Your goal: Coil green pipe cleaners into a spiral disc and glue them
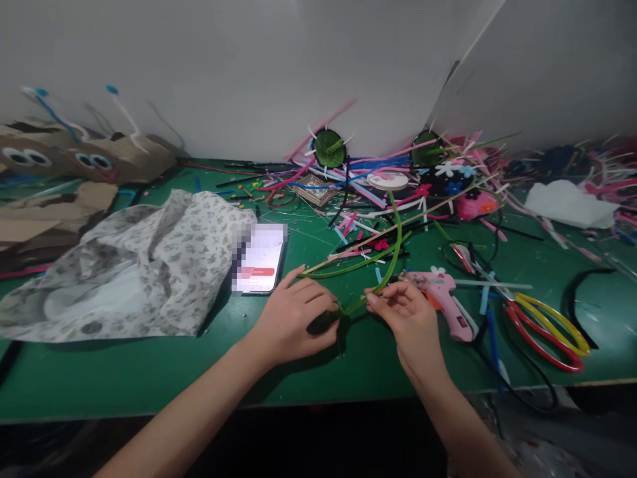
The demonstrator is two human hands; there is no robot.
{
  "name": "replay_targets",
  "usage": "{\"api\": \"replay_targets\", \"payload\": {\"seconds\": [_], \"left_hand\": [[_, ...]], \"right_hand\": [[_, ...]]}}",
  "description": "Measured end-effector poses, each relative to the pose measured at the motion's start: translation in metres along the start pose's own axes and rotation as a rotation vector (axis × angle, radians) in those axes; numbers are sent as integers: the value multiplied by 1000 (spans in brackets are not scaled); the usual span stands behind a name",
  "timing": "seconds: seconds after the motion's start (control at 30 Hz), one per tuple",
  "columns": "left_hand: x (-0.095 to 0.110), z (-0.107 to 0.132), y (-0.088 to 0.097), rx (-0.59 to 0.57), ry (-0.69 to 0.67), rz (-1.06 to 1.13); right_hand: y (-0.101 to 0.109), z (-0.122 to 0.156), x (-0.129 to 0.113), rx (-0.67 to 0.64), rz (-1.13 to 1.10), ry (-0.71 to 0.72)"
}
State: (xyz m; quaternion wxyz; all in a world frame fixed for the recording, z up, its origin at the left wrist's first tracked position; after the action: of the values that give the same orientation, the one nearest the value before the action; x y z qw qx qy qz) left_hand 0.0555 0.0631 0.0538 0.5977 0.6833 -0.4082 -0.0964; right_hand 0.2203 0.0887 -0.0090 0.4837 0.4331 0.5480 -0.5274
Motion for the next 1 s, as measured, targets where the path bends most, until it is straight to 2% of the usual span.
{"api": "replay_targets", "payload": {"seconds": [0.23,0.5,1.0], "left_hand": [[0,1,0,1,4,-3],[0,1,0,3,-4,-4],[0,0,0,6,-2,-11]], "right_hand": [[-7,-1,3,-54,28,-20],[-4,-2,-3,-33,74,15],[-5,-2,4,-26,-1,-13]]}}
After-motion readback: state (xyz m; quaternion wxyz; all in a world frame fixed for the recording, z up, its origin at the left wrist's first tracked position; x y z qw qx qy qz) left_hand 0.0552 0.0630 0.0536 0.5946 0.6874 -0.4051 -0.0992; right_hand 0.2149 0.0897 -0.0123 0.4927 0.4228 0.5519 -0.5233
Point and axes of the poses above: each hand's wrist, its own z-axis away from the middle knuckle, its own y-axis out of the back of the hand, x = y × z, the point moved 10 cm from there along -z, towards the middle knuckle, and after that the axes turned 14 degrees about -x, right-handed, at the moved point
